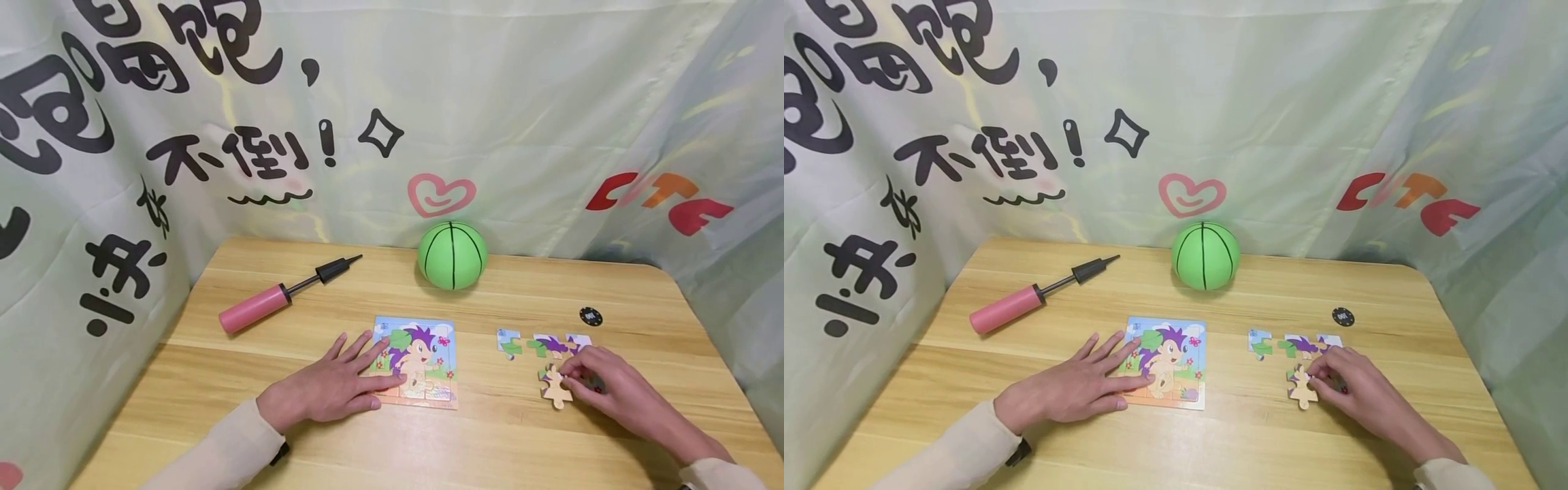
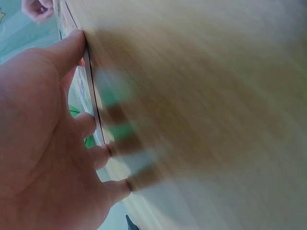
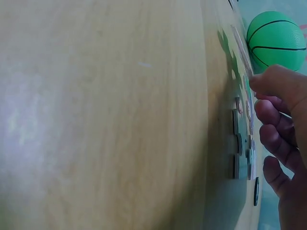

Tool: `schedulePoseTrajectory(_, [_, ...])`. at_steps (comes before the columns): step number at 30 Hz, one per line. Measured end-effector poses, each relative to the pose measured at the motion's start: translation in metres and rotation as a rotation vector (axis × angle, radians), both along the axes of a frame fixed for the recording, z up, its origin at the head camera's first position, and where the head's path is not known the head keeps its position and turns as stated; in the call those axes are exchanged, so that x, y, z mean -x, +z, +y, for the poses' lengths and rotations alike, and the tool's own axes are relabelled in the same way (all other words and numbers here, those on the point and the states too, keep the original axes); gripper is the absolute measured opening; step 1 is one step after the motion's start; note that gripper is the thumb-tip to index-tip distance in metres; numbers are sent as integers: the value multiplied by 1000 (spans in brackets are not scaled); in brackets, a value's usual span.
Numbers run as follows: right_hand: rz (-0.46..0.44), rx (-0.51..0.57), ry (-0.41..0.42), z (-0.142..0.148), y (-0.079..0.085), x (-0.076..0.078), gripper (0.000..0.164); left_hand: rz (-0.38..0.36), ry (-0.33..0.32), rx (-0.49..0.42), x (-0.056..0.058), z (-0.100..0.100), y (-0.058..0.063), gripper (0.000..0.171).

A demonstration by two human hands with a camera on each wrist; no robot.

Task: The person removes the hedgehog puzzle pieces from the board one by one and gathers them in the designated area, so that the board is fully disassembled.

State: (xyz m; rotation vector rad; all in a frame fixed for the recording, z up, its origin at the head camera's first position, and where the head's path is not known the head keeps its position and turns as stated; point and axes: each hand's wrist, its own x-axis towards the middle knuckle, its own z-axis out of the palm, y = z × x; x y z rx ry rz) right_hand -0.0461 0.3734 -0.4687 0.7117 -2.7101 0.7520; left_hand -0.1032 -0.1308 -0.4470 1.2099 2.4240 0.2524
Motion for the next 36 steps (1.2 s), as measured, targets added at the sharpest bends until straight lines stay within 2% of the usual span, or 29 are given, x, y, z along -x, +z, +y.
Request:
schedulePoseTrajectory(17, [-31,-13,-35,-2,-6,4,44,-1,-3,0,0,0,-1,52])
schedulePoseTrajectory(25, [-82,-3,-122,0,1,2,35,-1,1,2,1,0,-2,52])
schedulePoseTrajectory(36, [-83,-15,-69,-1,-2,6,37,-4,0,-1,1,-1,-3,52])
